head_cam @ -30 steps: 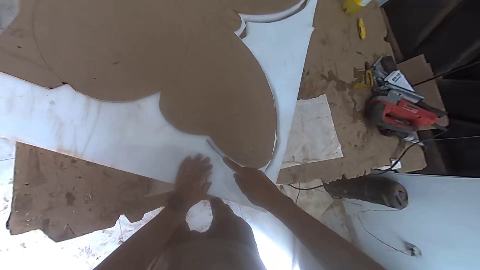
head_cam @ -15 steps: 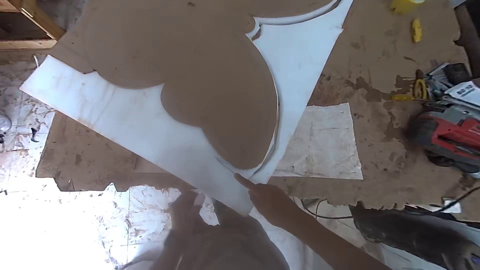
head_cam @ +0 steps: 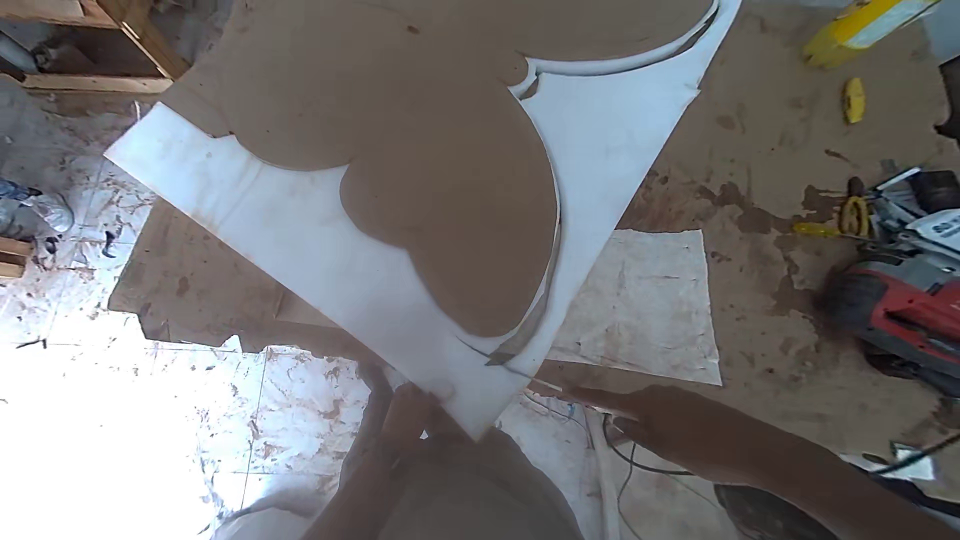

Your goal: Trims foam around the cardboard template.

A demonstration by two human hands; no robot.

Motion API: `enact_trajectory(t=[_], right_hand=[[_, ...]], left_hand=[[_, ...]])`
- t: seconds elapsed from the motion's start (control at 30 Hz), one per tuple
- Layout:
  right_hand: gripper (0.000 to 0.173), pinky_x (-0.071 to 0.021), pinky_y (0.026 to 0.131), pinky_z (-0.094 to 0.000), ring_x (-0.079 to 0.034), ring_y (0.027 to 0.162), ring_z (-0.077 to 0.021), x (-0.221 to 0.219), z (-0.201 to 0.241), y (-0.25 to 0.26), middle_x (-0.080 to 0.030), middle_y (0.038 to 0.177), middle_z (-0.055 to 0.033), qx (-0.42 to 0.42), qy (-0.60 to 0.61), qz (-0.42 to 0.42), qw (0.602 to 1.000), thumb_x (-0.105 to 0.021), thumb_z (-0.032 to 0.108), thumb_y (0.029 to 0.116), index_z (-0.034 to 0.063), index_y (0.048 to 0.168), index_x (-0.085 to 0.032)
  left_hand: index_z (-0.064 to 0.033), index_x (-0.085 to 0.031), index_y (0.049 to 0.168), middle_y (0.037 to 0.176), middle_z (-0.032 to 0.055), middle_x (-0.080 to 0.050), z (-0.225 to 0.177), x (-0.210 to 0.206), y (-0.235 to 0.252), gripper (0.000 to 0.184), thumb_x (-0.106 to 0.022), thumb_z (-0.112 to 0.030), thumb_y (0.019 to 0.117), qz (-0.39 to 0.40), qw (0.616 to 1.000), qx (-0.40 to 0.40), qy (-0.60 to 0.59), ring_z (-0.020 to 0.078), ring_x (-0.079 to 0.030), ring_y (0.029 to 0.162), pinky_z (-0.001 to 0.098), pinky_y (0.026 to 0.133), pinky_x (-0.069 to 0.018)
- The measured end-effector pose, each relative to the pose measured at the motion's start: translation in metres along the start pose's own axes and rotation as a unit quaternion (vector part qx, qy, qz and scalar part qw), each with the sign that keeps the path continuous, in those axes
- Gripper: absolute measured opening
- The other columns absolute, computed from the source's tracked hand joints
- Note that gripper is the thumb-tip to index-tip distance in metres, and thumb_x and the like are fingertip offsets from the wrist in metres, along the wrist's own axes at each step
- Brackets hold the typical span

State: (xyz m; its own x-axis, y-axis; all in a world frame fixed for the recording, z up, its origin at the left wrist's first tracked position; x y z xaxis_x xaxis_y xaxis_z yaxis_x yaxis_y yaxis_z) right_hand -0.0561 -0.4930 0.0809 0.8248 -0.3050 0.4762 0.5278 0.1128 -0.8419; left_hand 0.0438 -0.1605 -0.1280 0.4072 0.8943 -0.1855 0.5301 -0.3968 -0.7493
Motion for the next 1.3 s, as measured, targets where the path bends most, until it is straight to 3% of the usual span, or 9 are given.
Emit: enact_trajectory(t=[0.13, 0.2, 0.33, 0.47, 0.57, 0.73, 0.83, 0.97, 1.3], right_hand=[[0.052, -0.0587, 0.075, -0.0517, -0.070, 0.085, -0.0171, 0.031, 0.002, -0.019, -0.072, 0.112, 0.0031, 0.077, 0.108, -0.038, 0.990, -0.048, 0.054, 0.1038, 0.0660, 0.151, -0.029], [0.055, -0.0593, 0.064, -0.0469, -0.067, 0.072, -0.0137, 0.037, 0.009, -0.006, -0.072, 0.110, 0.0062, 0.108, 0.174, -0.117, 0.972, -0.049, 0.062, 0.1012, 0.0645, 0.152, -0.029], [0.055, -0.0596, 0.067, -0.0449, -0.066, 0.074, -0.0119, 0.053, 0.071, 0.053, -0.072, 0.105, 0.0067, 0.116, 0.222, -0.228, 0.941, -0.047, 0.056, 0.1035, 0.0585, 0.155, -0.029], [0.054, -0.0566, 0.054, -0.0435, -0.060, 0.058, -0.0193, 0.077, 0.163, 0.128, -0.065, 0.083, -0.0021, 0.091, 0.350, -0.219, 0.906, -0.046, 0.047, 0.1074, 0.0558, 0.157, -0.027], [0.056, -0.0554, 0.048, -0.0419, -0.058, 0.052, -0.0203, 0.106, 0.233, 0.172, -0.064, 0.077, -0.0041, 0.087, 0.441, -0.240, 0.860, -0.046, 0.043, 0.1082, 0.0553, 0.158, -0.023], [0.060, -0.0541, 0.046, -0.0376, -0.057, 0.050, -0.0210, 0.149, 0.317, 0.232, -0.061, 0.075, -0.0065, 0.047, 0.555, -0.277, 0.783, -0.047, 0.037, 0.1091, 0.0547, 0.159, -0.019], [0.061, -0.0542, 0.046, -0.0383, -0.057, 0.050, -0.0215, 0.159, 0.354, 0.265, -0.061, 0.077, -0.0075, 0.006, 0.608, -0.290, 0.739, -0.047, 0.035, 0.1089, 0.0543, 0.159, -0.019], [0.061, -0.0550, 0.048, -0.0403, -0.057, 0.051, -0.0213, 0.164, 0.401, 0.302, -0.062, 0.083, -0.0054, -0.042, 0.641, -0.301, 0.705, -0.047, 0.039, 0.1081, 0.0543, 0.160, -0.018], [0.061, -0.0583, 0.059, -0.0483, -0.066, 0.064, -0.0223, 0.206, 0.444, 0.320, -0.068, 0.083, -0.0051, -0.194, 0.573, -0.398, 0.690, -0.045, 0.036, 0.1076, 0.0499, 0.161, -0.018]], left_hand=[[0.0008, -0.065, 0.117, 0.098, 0.0172, -0.076, -0.005, 0.021, -0.028, 0.028, -0.069, -0.017, 0.0958, 0.040, 0.999, 0.012, 0.033, 0.0320, -0.076, 0.083, 0.0486, 0.076, -0.0663], [-0.0050, -0.068, 0.118, 0.102, 0.0110, -0.077, -0.011, 0.016, -0.038, 0.029, -0.067, -0.027, 0.0982, 0.104, 0.983, 0.017, 0.151, 0.0242, -0.076, 0.089, 0.0444, 0.083, -0.0646], [-0.0297, -0.075, 0.106, 0.095, -0.0051, -0.075, -0.055, 0.022, -0.038, 0.029, -0.065, -0.051, 0.0900, 0.083, 0.869, -0.083, 0.480, 0.0142, -0.072, 0.091, 0.0517, 0.087, -0.0592], [-0.0291, -0.074, 0.119, 0.108, -0.0068, -0.075, -0.177, 0.087, -0.029, 0.025, -0.070, -0.033, 0.0949, -0.078, 0.851, -0.258, 0.451, 0.0104, -0.072, 0.093, 0.0446, 0.087, -0.0619], [-0.0242, -0.071, 0.127, 0.131, -0.0018, -0.067, -0.261, 0.141, -0.002, 0.037, -0.074, -0.022, 0.0907, -0.122, 0.785, -0.349, 0.497, 0.0161, -0.062, 0.124, 0.0481, 0.107, -0.0523], [-0.0195, -0.073, 0.125, 0.149, -0.0051, -0.057, -0.331, 0.205, 0.057, 0.035, -0.068, -0.024, 0.0898, -0.031, 0.667, -0.487, 0.563, 0.0210, -0.035, 0.150, 0.0474, 0.126, -0.0280], [-0.0212, -0.069, 0.133, 0.156, -0.0044, -0.050, -0.333, 0.222, 0.074, 0.045, -0.067, -0.030, 0.0894, 0.051, 0.619, -0.511, 0.595, 0.0235, -0.029, 0.154, 0.0497, 0.126, -0.0244], [-0.0270, -0.064, 0.140, 0.163, -0.0121, -0.039, -0.312, 0.250, 0.077, 0.050, -0.066, -0.032, 0.0910, 0.100, 0.641, -0.489, 0.583, 0.0145, -0.017, 0.157, 0.0480, 0.130, -0.0169], [-0.0091, -0.056, 0.145, 0.156, 0.0080, -0.048, -0.304, 0.265, 0.081, 0.063, -0.064, -0.043, 0.0929, 0.156, 0.639, -0.419, 0.626, 0.0211, -0.028, 0.154, 0.0432, 0.130, -0.0179]])
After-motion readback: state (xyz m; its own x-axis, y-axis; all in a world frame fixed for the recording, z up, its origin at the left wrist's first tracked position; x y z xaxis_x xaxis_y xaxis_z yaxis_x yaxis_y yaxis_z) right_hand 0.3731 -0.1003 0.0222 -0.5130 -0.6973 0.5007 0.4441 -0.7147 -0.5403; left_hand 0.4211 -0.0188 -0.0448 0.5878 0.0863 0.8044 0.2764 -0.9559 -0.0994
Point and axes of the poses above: each hand's wrist, its own y-axis towards the middle knuckle, its own x-axis out of the back of the hand, z = x × y, the point moved 9 cm from there along y, towards the middle knuckle
